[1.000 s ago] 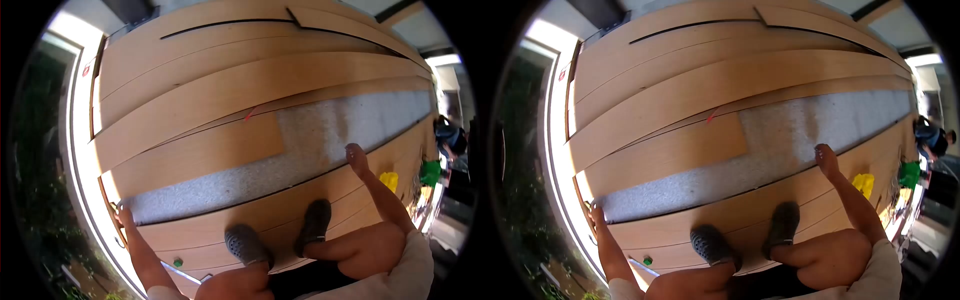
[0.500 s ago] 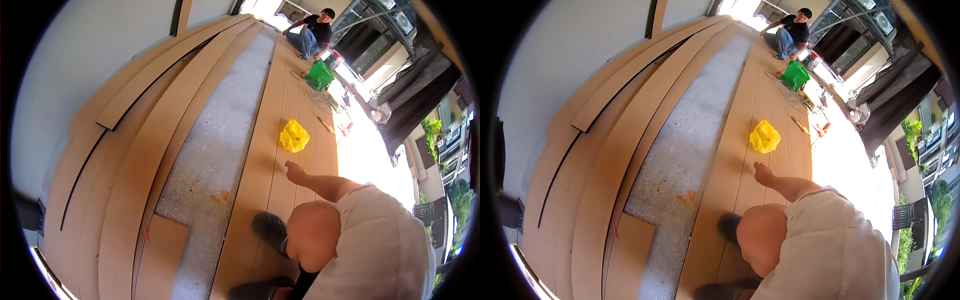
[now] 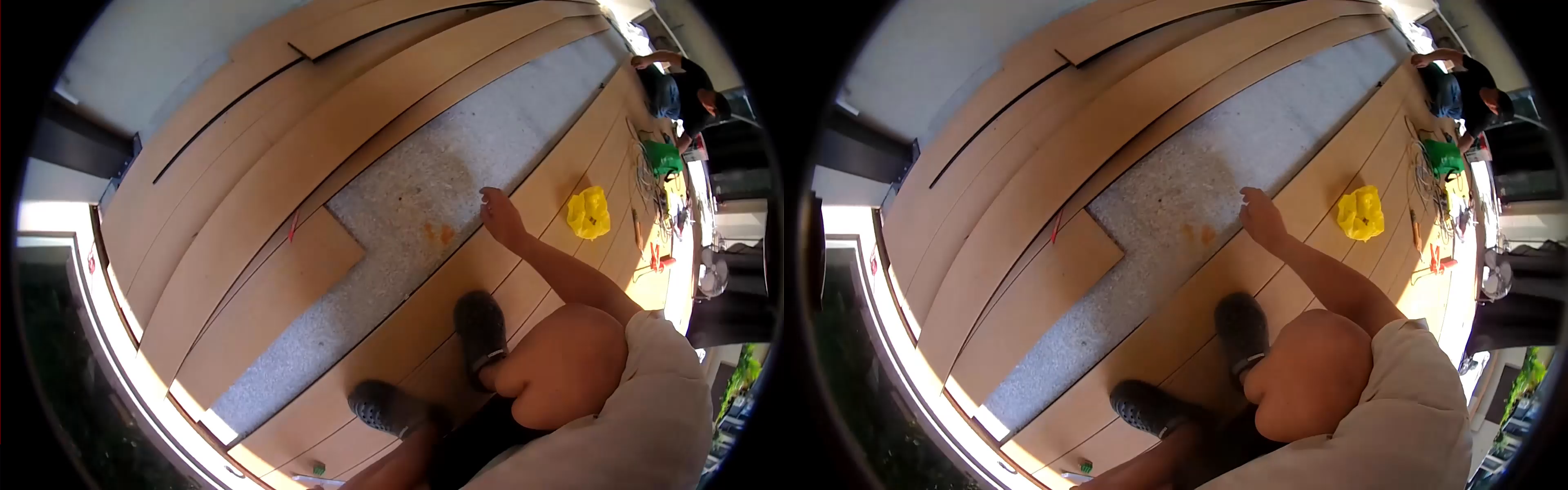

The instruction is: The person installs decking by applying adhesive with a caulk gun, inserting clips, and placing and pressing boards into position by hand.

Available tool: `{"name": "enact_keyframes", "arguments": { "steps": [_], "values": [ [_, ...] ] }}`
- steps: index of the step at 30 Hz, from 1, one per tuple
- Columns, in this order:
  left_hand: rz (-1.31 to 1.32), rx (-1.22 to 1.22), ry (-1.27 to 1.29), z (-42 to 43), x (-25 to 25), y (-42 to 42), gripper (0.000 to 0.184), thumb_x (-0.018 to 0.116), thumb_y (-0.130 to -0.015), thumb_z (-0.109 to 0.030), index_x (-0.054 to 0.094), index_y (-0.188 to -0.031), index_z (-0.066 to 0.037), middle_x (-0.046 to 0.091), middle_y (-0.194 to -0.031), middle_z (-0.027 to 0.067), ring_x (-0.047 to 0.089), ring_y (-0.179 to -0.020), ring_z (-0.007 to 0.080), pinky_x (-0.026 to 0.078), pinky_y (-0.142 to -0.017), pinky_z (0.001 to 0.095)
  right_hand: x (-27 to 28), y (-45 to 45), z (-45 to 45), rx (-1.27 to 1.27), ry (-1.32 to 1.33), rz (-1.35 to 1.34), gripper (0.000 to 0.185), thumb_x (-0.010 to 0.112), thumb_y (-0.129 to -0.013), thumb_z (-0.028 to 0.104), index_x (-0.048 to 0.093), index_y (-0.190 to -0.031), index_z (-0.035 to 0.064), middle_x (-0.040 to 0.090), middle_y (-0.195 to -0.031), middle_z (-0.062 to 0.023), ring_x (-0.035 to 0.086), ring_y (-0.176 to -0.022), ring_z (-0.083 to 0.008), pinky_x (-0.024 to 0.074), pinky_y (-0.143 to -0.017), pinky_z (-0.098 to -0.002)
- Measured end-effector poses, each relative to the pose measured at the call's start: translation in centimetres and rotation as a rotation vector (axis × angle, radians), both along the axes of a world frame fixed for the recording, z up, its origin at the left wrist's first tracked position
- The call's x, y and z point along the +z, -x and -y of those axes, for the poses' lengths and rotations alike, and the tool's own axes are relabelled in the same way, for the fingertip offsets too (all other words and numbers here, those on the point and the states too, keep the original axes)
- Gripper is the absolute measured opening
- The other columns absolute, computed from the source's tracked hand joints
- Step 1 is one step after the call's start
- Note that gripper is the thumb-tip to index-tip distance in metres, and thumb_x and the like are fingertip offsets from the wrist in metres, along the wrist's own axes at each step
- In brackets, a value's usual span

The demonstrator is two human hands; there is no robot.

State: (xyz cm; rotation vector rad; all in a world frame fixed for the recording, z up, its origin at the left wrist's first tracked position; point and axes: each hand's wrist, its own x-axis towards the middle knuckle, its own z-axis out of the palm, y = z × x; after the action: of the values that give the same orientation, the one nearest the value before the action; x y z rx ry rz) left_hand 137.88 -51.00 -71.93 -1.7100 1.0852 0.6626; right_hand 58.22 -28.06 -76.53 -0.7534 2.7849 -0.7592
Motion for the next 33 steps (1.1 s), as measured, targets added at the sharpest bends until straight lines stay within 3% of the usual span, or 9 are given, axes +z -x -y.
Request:
{"name": "enact_keyframes", "arguments": {
  "steps": [5,8,14,20,23,25,26,28,33],
  "values": [
    [-0.062,0.192,0.104,-1.2,0.9,0.9,0.037,0.053,-0.094,-0.025,0.069,-0.092,0.008,0.07,-0.075,0.0196,0.068,-0.054,0.028,0.058,-0.05,0.0398,-1.8,-0.3,6.5,0.166,0.107,0.096,0.026,0.057,-0.091,0.011,0.058,-0.116,0.0034,0.065,-0.096,-0.017,0.066,-0.083,-0.0327,0.0524,-0.073,-0.0428],
    [-0.404,0.196,0.443,2.0,-1.1,3.8,0.05,0.054,-0.096,-0.033,0.067,-0.075,0.01,0.068,-0.068,0.0172,0.067,-0.05,0.0247,0.055,-0.044,0.0336,-2.0,-2.5,10.5,0.204,0.126,0.352,0.023,0.058,-0.091,0.014,0.061,-0.111,0.0038,0.066,-0.093,-0.0177,0.067,-0.079,-0.0322,0.0523,-0.071,-0.0426],
    [-0.817,0.146,0.712,11.2,-3.7,16.2,0.03,0.061,-0.094,-0.024,0.063,-0.081,0.003,0.065,-0.071,0.0114,0.066,-0.059,0.0177,0.052,-0.052,0.0303,-1.0,-7.2,18.0,0.546,0.071,0.428,0.02,0.057,-0.091,0.017,0.063,-0.105,0.004,0.066,-0.095,-0.0186,0.067,-0.087,-0.0317,0.0524,-0.074,-0.0444],
    [-1.019,0.064,0.561,14.9,-6.5,27.0,0.031,0.061,-0.095,-0.028,0.066,-0.089,0.002,0.069,-0.074,0.0112,0.067,-0.065,0.0175,0.053,-0.059,0.0314,-1.1,-7.5,27.4,1.122,-0.115,-0.187,0.023,0.055,-0.088,0.018,0.062,-0.106,0.0065,0.065,-0.091,-0.0164,0.064,-0.091,-0.0342,0.0515,-0.078,-0.048],
    [-1.078,-0.125,0.552,14.4,-6.7,30.4,0.034,0.063,-0.091,-0.033,0.068,-0.093,0.0,0.069,-0.085,0.0202,0.068,-0.08,0.0337,0.052,-0.072,0.0393,-0.8,-8.9,33.1,1.232,-0.011,-0.509,0.024,0.057,-0.085,0.019,0.062,-0.104,0.0066,0.064,-0.086,-0.0123,0.064,-0.086,-0.0298,0.0518,-0.072,-0.0429],
    [-1.077,-0.356,0.572,14.2,-5.2,31.9,0.032,0.06,-0.095,-0.03,0.067,-0.096,0.002,0.069,-0.079,0.0108,0.066,-0.074,0.0162,0.052,-0.069,0.0302,-1.8,-8.9,34.6,1.253,0.006,-0.663,0.022,0.059,-0.082,0.02,0.062,-0.099,0.0067,0.063,-0.084,-0.0103,0.064,-0.083,-0.0267,0.0507,-0.069,-0.0391],
    [-1.063,-0.346,0.595,14.5,-4.5,31.8,0.032,0.06,-0.095,-0.03,0.067,-0.096,0.002,0.069,-0.079,0.0108,0.066,-0.074,0.0162,0.052,-0.069,0.0302,-2.9,-8.8,35.4,1.258,-0.015,-0.757,0.02,0.06,-0.08,0.02,0.062,-0.096,0.0068,0.063,-0.083,-0.0095,0.064,-0.081,-0.0257,0.0499,-0.068,-0.0375],
    [-1.077,-0.176,0.546,15.0,-4.2,32.4,0.036,0.061,-0.092,-0.035,0.068,-0.095,0.0,0.069,-0.085,0.0203,0.068,-0.08,0.0327,0.053,-0.073,0.0388,-4.0,-8.7,35.8,1.339,-0.1,-0.782,0.018,0.06,-0.079,0.02,0.062,-0.093,0.007,0.063,-0.082,-0.0091,0.063,-0.08,-0.0255,0.0491,-0.067,-0.0374],
    [-1.201,0.172,0.495,18.1,-4.4,30.0,0.033,0.062,-0.095,-0.029,0.065,-0.098,0.003,0.069,-0.084,0.0112,0.068,-0.075,0.018,0.055,-0.068,0.0302,-0.7,-10.1,34.1,1.635,-0.187,-0.75,0.012,0.059,-0.078,0.017,0.059,-0.087,0.0075,0.06,-0.08,-0.0098,0.06,-0.076,-0.0248,0.0464,-0.067,-0.0368]
  ]
}}
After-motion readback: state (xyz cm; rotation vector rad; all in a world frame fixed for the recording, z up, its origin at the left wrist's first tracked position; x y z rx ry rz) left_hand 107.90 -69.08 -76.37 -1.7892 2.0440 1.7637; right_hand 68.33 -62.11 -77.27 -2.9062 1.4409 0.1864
